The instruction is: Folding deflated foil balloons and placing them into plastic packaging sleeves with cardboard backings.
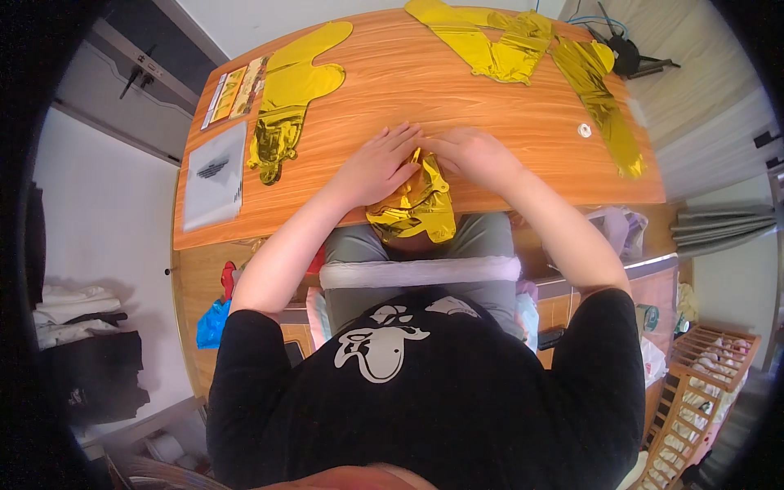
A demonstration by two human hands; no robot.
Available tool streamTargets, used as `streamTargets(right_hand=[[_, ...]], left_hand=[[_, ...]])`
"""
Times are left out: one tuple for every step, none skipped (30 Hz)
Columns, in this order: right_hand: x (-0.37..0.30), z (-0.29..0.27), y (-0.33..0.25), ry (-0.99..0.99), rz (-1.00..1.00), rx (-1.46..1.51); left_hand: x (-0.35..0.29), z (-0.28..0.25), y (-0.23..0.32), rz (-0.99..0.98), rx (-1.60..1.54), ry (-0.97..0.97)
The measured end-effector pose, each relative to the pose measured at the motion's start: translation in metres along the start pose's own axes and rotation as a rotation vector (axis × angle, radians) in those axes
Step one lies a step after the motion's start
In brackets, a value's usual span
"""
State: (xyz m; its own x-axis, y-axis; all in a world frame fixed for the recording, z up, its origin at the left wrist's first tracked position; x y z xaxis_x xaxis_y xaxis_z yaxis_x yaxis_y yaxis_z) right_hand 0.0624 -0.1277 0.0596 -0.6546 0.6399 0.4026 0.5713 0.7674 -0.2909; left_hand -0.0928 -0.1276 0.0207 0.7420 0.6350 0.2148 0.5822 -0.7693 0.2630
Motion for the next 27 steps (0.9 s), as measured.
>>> streamTargets(right_hand=[[-0.001, 0.001, 0.000, -0.002, -0.004, 0.001], [-0.005, -0.001, -0.002, 0.019, -0.051, -0.015], [-0.008, -0.001, -0.004, 0.040, -0.099, -0.031], [-0.009, 0.000, -0.003, 0.039, -0.100, -0.033], [-0.009, 0.002, -0.002, 0.032, -0.073, -0.029], [-0.008, 0.004, -0.001, 0.027, -0.046, -0.026], [-0.009, 0.005, -0.002, 0.027, -0.047, -0.027], [-0.008, 0.005, -0.003, 0.052, -0.046, -0.029], [-0.009, 0.003, -0.005, 0.077, -0.045, -0.031], [-0.010, 0.002, -0.007, 0.077, -0.046, -0.031], [-0.011, 0.001, -0.009, 0.058, -0.007, -0.032], [-0.011, 0.001, -0.009, 0.039, 0.032, -0.032], [-0.012, 0.001, -0.009, 0.039, 0.031, -0.032], [-0.014, 0.001, -0.009, 0.042, 0.042, -0.007], [-0.015, 0.000, -0.008, 0.045, 0.054, 0.018], [-0.016, 0.000, -0.007, 0.046, 0.054, 0.018], [-0.017, 0.000, -0.007, 0.040, 0.044, 0.019], [-0.018, 0.000, -0.007, 0.034, 0.034, 0.021], [-0.018, 0.000, -0.007, 0.035, 0.033, 0.020], [-0.019, 0.000, -0.009, 0.030, 0.019, 0.022], [-0.020, -0.001, -0.011, 0.025, 0.005, 0.023], [-0.021, -0.002, -0.013, 0.025, 0.006, 0.023], [-0.019, -0.006, -0.019, 0.055, -0.022, -0.034], [-0.019, -0.009, -0.024, 0.084, -0.049, -0.090], [-0.019, -0.007, -0.022, 0.086, -0.049, -0.090], [-0.021, -0.004, -0.017, 0.067, -0.038, -0.047], [-0.022, -0.001, -0.013, 0.049, -0.026, -0.005]], left_hand=[[0.000, 0.000, 0.000, -0.005, -0.005, 0.001], [0.000, 0.001, 0.000, -0.006, -0.011, 0.003], [0.001, 0.001, 0.000, -0.006, -0.012, 0.005], [0.001, 0.001, 0.001, -0.001, -0.004, 0.008], [0.002, 0.001, 0.000, 0.004, 0.005, 0.011], [0.001, 0.001, 0.000, 0.004, 0.005, 0.012], [0.001, 0.002, 0.000, 0.005, 0.008, 0.011], [0.001, 0.001, 0.000, 0.005, 0.012, 0.010], [0.001, 0.001, 0.001, 0.005, 0.012, 0.010], [0.001, 0.001, 0.001, 0.005, 0.014, 0.004], [0.001, 0.002, 0.001, 0.003, 0.016, -0.001], [0.001, 0.002, 0.001, 0.002, 0.017, 0.000], [0.001, 0.002, 0.001, 0.001, 0.018, -0.001], [0.001, 0.003, 0.000, 0.001, 0.019, -0.003], [0.001, 0.005, -0.001, 0.001, 0.020, -0.003], [0.001, 0.005, -0.001, 0.010, 0.022, 0.010], [0.001, 0.003, 0.000, 0.020, 0.025, 0.024], [0.001, 0.002, 0.000, 0.021, 0.025, 0.024], [0.001, 0.003, 0.000, 0.013, 0.026, 0.009], [0.001, 0.004, 0.000, 0.006, 0.026, -0.006], [0.001, 0.004, 0.000, 0.007, 0.026, -0.007], [0.001, 0.004, 0.000, 0.008, 0.029, -0.006], [0.000, 0.003, 0.001, 0.009, 0.033, -0.005], [0.000, 0.002, 0.001, 0.010, 0.034, -0.006], [0.000, 0.002, 0.001, 0.006, 0.037, -0.014], [0.001, 0.001, 0.002, 0.006, 0.040, -0.021], [0.002, 0.000, 0.003, 0.012, 0.041, -0.021]])
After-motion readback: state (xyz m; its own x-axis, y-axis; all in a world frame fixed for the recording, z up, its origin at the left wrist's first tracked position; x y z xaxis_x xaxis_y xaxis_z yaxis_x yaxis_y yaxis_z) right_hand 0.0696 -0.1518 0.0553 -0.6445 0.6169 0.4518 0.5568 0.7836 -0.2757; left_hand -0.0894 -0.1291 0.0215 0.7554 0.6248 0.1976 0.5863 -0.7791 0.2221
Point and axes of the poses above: each hand's wrist, its own x-axis towards the middle knuckle, its own z-axis out of the palm, y = z × x, the point moved 7 cm from there along x, towards the middle knuckle, and after that the axes turned 6 degrees about z, right-handed, at the moved point
